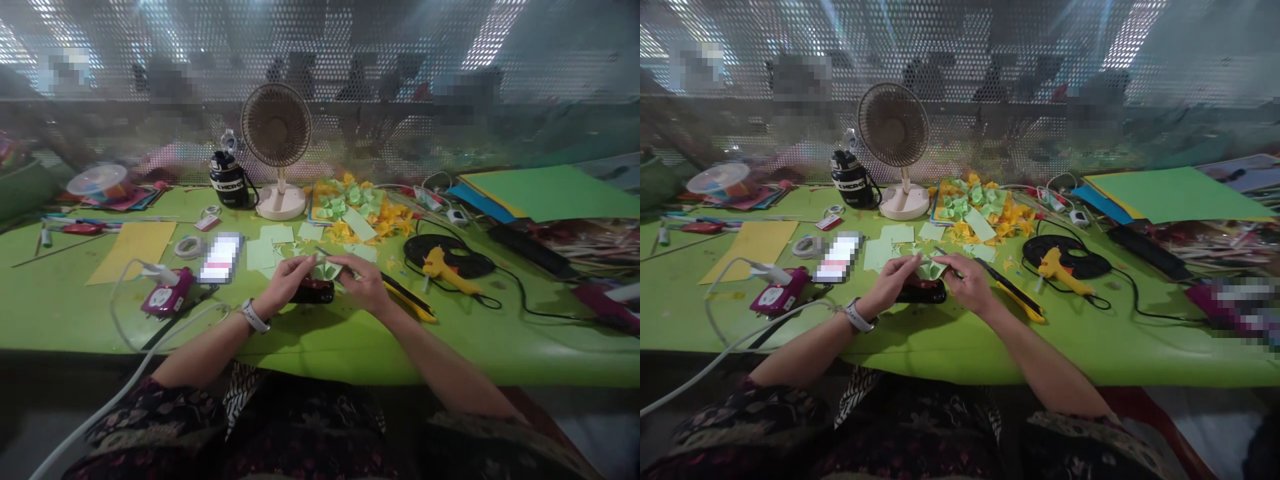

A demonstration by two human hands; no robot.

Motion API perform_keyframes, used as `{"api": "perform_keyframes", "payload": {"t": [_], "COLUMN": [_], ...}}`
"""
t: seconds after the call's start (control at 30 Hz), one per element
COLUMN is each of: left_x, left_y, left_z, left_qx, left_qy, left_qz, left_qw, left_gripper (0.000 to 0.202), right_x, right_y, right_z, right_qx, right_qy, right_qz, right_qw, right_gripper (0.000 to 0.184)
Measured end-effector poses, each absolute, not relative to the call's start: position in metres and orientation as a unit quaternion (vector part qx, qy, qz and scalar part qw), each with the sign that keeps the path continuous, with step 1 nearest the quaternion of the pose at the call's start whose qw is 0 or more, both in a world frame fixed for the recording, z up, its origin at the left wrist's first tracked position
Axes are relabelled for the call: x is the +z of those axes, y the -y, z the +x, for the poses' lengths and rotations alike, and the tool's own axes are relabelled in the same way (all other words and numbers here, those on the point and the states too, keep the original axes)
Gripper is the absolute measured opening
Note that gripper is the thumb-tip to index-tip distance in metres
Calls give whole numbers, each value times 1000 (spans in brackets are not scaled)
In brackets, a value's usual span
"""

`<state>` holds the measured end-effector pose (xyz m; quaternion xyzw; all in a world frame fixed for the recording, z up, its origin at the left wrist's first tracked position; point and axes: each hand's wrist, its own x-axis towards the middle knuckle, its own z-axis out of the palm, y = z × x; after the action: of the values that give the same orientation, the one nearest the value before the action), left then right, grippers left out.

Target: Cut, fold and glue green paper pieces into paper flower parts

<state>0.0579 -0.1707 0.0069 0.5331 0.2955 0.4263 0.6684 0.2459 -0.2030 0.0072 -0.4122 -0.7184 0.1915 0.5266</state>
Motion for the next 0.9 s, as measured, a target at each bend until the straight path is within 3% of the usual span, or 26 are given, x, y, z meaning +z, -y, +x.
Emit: {"api": "perform_keyframes", "payload": {"t": [0.23, 0.47, 0.7, 0.9], "left_x": [10, 12, 8, 2], "left_y": [166, 168, 166, 162], "left_z": [51, 52, 55, 54], "left_qx": [460, 454, 445, 476], "left_qy": [-272, -263, -283, -261], "left_qz": [561, 556, 601, 743], "left_qw": [632, 645, 601, 392], "left_gripper": [39, 32, 29, 33], "right_x": [9, 7, 9, 4], "right_y": [196, 193, 198, 203], "right_z": [247, 248, 247, 250], "right_qx": [438, 511, 442, 178], "right_qy": [544, 483, 560, 715], "right_qz": [-444, -436, -442, -458], "right_qw": [562, 562, 543, 497], "right_gripper": [31, 32, 25, 21]}}
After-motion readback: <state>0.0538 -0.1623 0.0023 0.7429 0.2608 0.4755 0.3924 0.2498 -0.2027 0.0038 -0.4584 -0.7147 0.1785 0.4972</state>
